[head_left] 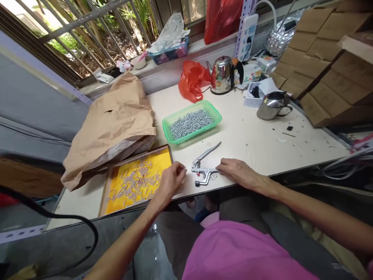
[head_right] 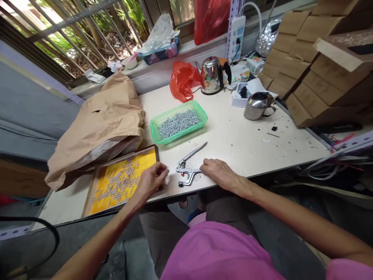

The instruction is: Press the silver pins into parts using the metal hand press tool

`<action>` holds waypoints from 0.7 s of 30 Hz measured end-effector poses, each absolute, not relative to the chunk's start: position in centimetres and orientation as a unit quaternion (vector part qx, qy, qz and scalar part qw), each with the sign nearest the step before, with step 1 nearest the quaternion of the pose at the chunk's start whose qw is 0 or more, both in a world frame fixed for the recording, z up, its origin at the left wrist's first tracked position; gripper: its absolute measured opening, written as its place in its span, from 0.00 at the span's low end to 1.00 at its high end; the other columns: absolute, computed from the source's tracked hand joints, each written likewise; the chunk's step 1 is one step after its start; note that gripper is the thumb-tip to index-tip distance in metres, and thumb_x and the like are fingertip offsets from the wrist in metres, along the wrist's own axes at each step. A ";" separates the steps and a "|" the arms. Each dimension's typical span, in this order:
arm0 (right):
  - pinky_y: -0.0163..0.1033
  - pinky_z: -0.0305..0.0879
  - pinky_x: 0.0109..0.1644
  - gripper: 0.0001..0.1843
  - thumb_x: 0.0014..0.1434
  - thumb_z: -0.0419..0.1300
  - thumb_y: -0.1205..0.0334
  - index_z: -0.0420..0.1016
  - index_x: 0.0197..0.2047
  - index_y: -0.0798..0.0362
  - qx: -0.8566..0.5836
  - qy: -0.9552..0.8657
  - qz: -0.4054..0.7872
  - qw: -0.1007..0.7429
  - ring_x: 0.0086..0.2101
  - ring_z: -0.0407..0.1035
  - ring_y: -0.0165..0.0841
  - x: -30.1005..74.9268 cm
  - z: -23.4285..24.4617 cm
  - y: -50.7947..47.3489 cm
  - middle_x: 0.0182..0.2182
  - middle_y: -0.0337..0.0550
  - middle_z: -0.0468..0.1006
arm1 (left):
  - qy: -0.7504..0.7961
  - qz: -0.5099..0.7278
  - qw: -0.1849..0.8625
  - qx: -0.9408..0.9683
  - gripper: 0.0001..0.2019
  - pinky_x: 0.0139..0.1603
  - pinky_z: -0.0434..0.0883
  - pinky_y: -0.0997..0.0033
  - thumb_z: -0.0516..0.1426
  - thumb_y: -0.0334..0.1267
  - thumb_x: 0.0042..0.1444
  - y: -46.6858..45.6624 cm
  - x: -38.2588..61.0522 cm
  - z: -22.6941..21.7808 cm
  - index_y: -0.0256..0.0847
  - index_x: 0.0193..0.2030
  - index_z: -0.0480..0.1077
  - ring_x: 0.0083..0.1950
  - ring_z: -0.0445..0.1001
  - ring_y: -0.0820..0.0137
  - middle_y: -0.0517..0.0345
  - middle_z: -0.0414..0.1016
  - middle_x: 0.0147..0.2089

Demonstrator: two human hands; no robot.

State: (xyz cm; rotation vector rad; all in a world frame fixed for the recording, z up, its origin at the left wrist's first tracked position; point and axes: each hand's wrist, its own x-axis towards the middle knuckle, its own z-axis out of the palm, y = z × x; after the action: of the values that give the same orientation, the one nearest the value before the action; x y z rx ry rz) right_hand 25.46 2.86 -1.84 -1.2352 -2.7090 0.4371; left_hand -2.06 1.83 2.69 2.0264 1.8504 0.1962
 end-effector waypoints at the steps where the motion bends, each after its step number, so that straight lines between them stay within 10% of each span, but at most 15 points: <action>1: 0.36 0.57 0.38 0.14 0.68 0.47 0.65 0.74 0.41 0.53 -0.406 -0.901 0.137 0.063 0.34 0.65 0.31 25.6 -1.8 3.0 0.35 0.45 0.71 | 0.641 0.050 0.190 0.742 0.08 0.37 0.66 0.72 0.50 0.37 0.61 1.1 -1.0 2.5 0.40 0.38 0.70 0.34 0.72 0.69 0.58 0.74 0.33; 11: 0.37 0.52 0.37 0.09 0.65 0.51 0.70 0.72 0.41 0.53 -0.407 -0.906 0.108 0.037 0.35 0.63 0.32 26.9 -1.3 3.5 0.37 0.45 0.70 | 0.540 -0.192 0.057 0.817 0.12 0.45 0.70 0.65 0.47 0.23 0.60 0.5 2.1 1.5 0.34 0.46 0.68 0.51 0.67 0.60 0.45 0.69 0.47; 21: 0.37 0.52 0.37 0.08 0.65 0.51 0.71 0.70 0.42 0.53 -0.423 -0.900 0.102 0.011 0.36 0.62 0.33 26.7 -0.9 3.3 0.38 0.44 0.70 | 0.568 -0.069 0.154 0.806 0.07 0.41 0.67 0.68 0.51 0.28 0.60 1.1 1.4 0.5 0.37 0.35 0.70 0.43 0.70 0.64 0.49 0.73 0.39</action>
State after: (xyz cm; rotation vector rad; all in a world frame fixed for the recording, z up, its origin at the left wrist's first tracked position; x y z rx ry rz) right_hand 26.74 3.28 -0.92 -1.3206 -2.8077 0.3175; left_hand 1.40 1.09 0.49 2.3095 1.6284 -0.1965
